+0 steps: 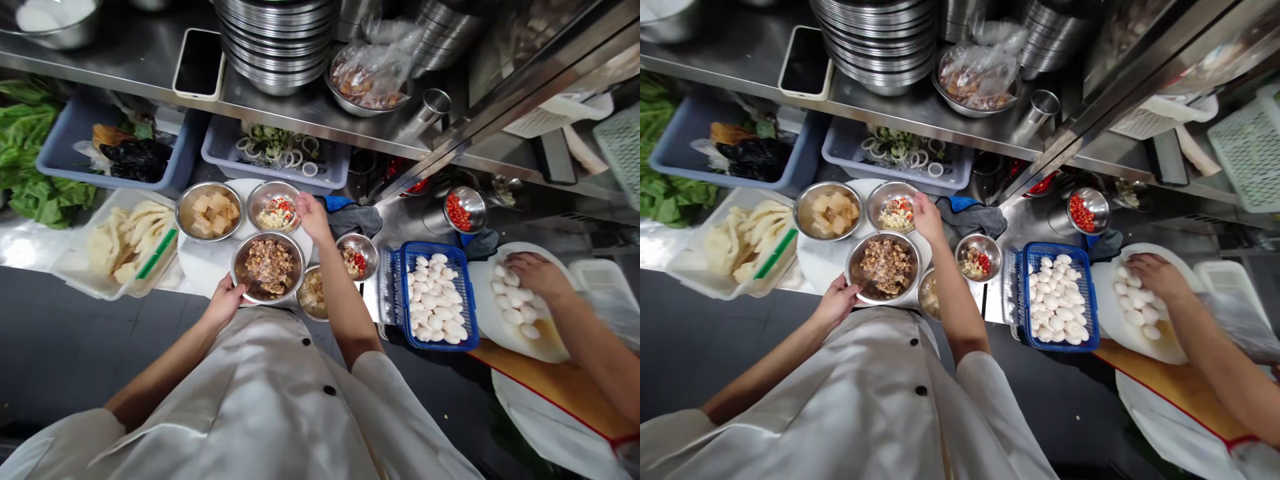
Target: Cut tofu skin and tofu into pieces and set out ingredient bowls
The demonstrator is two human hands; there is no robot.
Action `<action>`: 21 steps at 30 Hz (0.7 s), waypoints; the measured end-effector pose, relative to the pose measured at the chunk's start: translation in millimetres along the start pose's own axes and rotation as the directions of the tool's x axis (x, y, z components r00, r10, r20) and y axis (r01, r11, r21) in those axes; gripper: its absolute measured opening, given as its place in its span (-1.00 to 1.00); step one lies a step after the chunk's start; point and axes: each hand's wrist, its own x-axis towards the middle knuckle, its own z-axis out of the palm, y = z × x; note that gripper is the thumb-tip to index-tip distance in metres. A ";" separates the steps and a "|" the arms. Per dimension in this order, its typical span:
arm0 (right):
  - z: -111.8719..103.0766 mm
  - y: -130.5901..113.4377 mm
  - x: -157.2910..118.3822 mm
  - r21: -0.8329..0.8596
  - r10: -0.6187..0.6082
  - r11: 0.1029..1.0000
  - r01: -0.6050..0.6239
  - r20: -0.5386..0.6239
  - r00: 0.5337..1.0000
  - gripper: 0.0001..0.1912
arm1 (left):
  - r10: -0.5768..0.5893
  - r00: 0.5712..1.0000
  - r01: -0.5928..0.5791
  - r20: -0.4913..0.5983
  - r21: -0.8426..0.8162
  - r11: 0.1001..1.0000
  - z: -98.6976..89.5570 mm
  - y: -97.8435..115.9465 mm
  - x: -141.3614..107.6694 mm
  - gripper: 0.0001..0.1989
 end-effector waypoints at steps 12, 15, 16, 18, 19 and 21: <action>15.5 -116.0 -99.9 -0.360 -0.263 0.852 0.381 0.334 0.905 -0.71 | 0.031 0.993 -0.060 -0.110 -0.266 0.962 -47.2 27.0 -17.8 -0.55; 29.1 -103.1 -122.7 -0.389 -0.348 0.711 0.586 0.530 0.774 -0.52 | 0.068 0.992 -0.101 -0.107 -0.336 0.937 -65.8 47.6 -17.6 -0.60; 31.1 -95.3 -125.9 -0.378 -0.377 0.688 0.620 0.543 0.750 -0.49 | 0.084 0.990 -0.120 -0.113 -0.358 0.926 -73.5 56.2 -17.6 -0.60; 31.8 -79.1 -127.4 -0.355 -0.428 0.661 0.661 0.546 0.720 -0.52 | 0.118 0.984 -0.163 -0.134 -0.408 0.898 -91.1 75.7 -18.1 -0.58; 31.3 -72.0 -126.7 -0.346 -0.441 0.656 0.671 0.545 0.713 -0.55 | 0.140 0.978 -0.195 -0.154 -0.432 0.881 -101.0 86.6 -18.6 -0.57; 31.1 -61.7 -124.0 -0.339 -0.440 0.662 0.668 0.545 0.713 -0.57 | 0.196 0.957 -0.275 -0.214 -0.455 0.847 -122.8 110.7 -19.1 -0.58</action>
